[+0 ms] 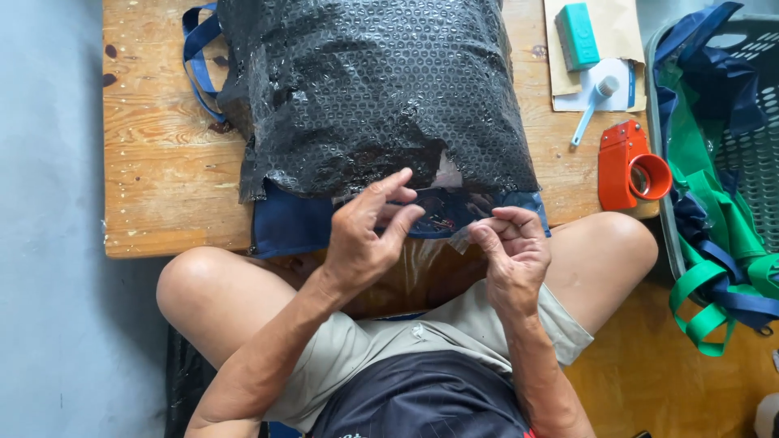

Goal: Wrapping a pillow in black bubble wrap and securing it with tape for shipping.

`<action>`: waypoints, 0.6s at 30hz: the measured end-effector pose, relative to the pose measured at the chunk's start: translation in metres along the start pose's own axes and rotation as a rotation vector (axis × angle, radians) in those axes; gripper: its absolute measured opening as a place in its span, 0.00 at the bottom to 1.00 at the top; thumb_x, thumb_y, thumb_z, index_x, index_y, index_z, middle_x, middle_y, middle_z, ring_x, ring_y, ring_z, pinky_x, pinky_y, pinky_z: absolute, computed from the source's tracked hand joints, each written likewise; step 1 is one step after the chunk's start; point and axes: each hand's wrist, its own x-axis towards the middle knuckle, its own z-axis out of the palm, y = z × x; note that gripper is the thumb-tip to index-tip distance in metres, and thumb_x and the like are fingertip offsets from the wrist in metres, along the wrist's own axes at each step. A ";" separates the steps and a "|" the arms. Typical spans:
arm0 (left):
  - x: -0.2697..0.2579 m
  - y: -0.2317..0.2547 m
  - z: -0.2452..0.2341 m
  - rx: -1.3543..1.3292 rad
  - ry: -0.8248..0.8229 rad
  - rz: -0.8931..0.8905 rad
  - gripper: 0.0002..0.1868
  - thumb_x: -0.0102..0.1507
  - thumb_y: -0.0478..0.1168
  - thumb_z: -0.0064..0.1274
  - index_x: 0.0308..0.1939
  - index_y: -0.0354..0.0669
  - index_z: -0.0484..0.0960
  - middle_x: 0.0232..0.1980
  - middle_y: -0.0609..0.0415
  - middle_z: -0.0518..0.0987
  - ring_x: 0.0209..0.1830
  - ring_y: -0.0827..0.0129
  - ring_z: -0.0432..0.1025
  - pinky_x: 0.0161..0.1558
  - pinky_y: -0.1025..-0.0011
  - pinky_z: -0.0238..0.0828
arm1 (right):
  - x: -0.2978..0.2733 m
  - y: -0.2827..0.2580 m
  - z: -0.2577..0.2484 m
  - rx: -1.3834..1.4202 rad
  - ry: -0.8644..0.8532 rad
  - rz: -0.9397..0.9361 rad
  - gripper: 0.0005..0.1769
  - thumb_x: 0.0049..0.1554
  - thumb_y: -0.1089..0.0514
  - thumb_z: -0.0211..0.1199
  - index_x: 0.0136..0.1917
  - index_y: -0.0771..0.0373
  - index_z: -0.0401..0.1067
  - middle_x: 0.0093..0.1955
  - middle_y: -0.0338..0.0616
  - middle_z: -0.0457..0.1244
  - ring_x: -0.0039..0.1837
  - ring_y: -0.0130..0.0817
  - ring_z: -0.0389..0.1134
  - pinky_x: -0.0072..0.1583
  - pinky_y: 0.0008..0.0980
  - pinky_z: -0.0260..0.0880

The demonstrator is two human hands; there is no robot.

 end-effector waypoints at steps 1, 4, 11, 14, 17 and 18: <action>0.008 -0.005 -0.006 0.147 0.047 0.136 0.19 0.64 0.33 0.61 0.60 0.40 0.81 0.44 0.46 0.84 0.38 0.59 0.84 0.34 0.71 0.84 | 0.003 -0.003 -0.005 -0.085 -0.011 -0.027 0.19 0.59 0.71 0.65 0.61 0.74 0.63 0.42 0.59 0.69 0.43 0.34 0.72 0.51 0.31 0.76; 0.043 -0.004 -0.028 0.429 0.049 0.393 0.13 0.66 0.31 0.59 0.55 0.43 0.85 0.44 0.50 0.83 0.37 0.61 0.83 0.36 0.71 0.83 | 0.008 -0.026 -0.004 -0.152 -0.117 -0.086 0.25 0.58 0.70 0.65 0.66 0.73 0.59 0.44 0.59 0.69 0.47 0.36 0.74 0.53 0.33 0.75; 0.099 -0.021 -0.037 0.863 -0.222 0.705 0.04 0.65 0.36 0.56 0.42 0.47 0.85 0.57 0.54 0.76 0.63 0.62 0.66 0.61 0.59 0.62 | 0.011 -0.039 0.002 -0.339 -0.292 -0.042 0.32 0.57 0.73 0.65 0.69 0.59 0.56 0.50 0.43 0.69 0.46 0.24 0.67 0.50 0.21 0.67; 0.100 -0.040 -0.034 0.905 -0.355 0.711 0.13 0.62 0.37 0.57 0.50 0.55 0.86 0.60 0.56 0.74 0.65 0.63 0.63 0.64 0.59 0.54 | 0.010 -0.030 0.005 -0.372 -0.309 -0.110 0.33 0.56 0.75 0.65 0.69 0.58 0.56 0.50 0.40 0.68 0.43 0.22 0.63 0.48 0.20 0.64; 0.097 -0.049 -0.031 0.850 -0.292 0.709 0.16 0.64 0.40 0.60 0.55 0.59 0.84 0.56 0.56 0.74 0.62 0.60 0.65 0.59 0.59 0.59 | 0.013 -0.024 0.003 -0.504 -0.231 -0.244 0.24 0.59 0.65 0.65 0.67 0.67 0.62 0.45 0.48 0.71 0.44 0.36 0.70 0.49 0.35 0.70; 0.096 -0.050 -0.029 0.865 -0.296 0.710 0.18 0.64 0.37 0.59 0.57 0.60 0.83 0.56 0.56 0.73 0.63 0.59 0.64 0.60 0.58 0.58 | 0.018 -0.024 0.000 -0.495 -0.213 -0.267 0.24 0.61 0.65 0.63 0.68 0.68 0.61 0.46 0.48 0.71 0.45 0.33 0.69 0.50 0.33 0.69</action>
